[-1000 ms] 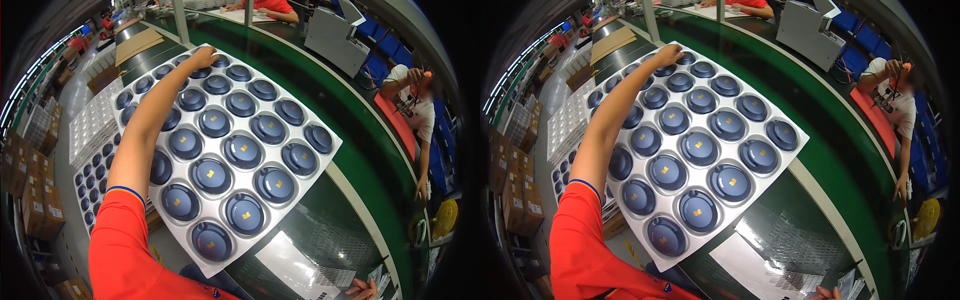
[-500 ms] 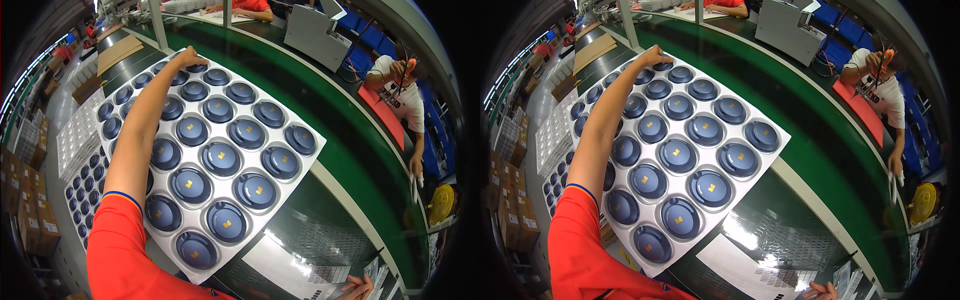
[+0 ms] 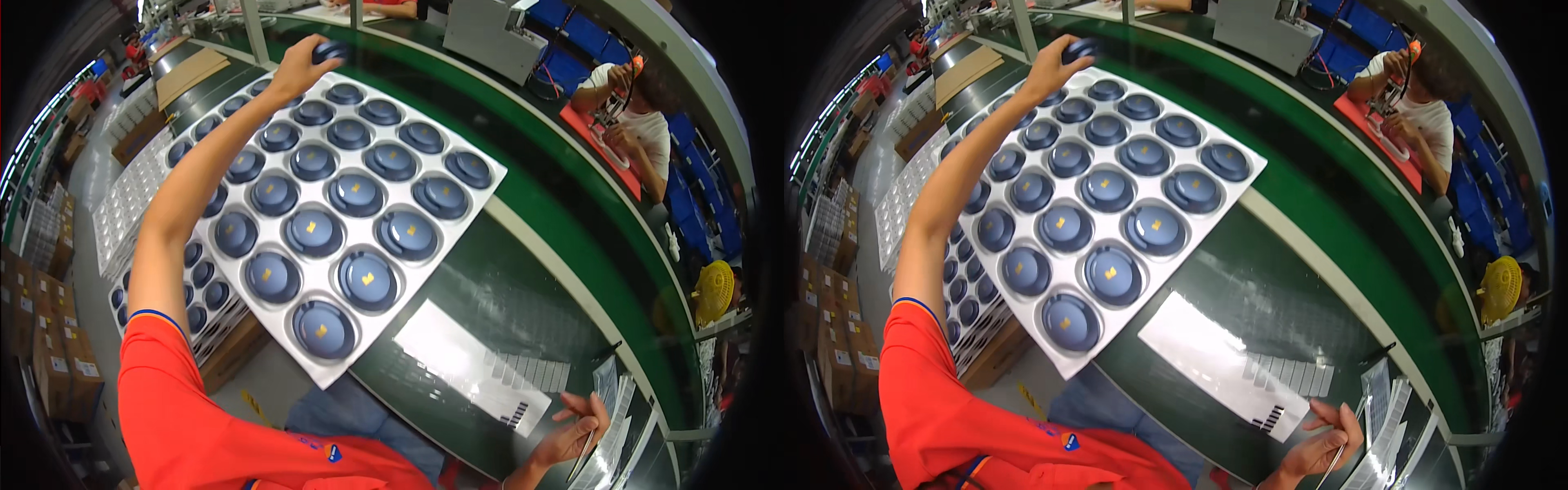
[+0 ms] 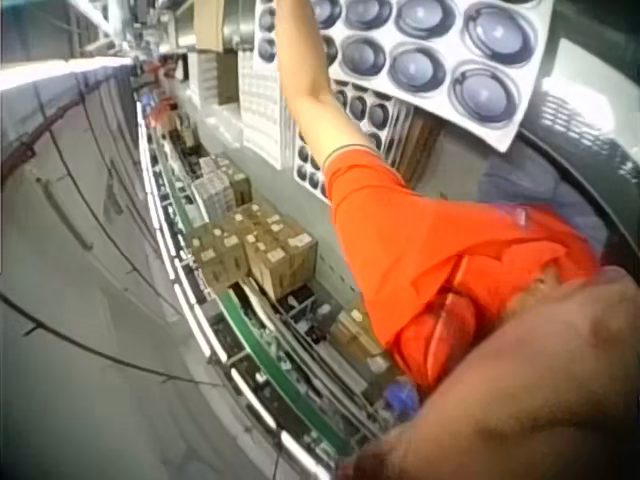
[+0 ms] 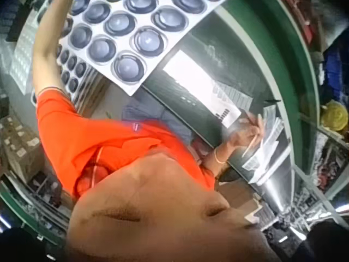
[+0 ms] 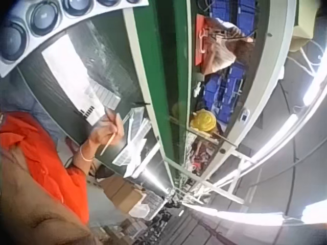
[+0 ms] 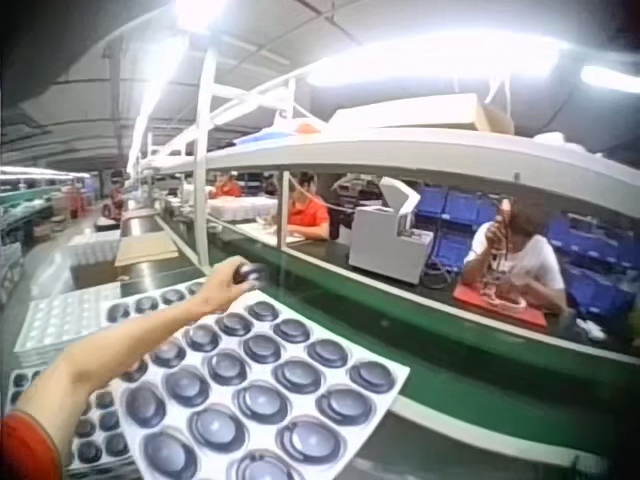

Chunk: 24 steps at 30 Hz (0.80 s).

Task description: Assembling speaker components on a factory production line using tweezers to apply labels and small parts.

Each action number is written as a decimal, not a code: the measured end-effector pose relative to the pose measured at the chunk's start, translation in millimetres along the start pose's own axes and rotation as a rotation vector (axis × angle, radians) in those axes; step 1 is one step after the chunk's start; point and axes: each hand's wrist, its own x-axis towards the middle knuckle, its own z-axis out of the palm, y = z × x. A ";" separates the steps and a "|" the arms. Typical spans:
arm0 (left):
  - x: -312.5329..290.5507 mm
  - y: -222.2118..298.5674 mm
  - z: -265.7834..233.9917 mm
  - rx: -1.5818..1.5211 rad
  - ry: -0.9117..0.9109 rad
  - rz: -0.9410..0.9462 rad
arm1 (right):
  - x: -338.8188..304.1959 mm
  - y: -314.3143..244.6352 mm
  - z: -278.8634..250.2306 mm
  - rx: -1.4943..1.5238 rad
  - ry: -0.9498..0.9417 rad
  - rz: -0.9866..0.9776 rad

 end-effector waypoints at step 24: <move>-293.3 367.4 8.7 -0.358 -0.657 -0.107 | 19.7 19.3 -32.7 0.772 -0.509 0.810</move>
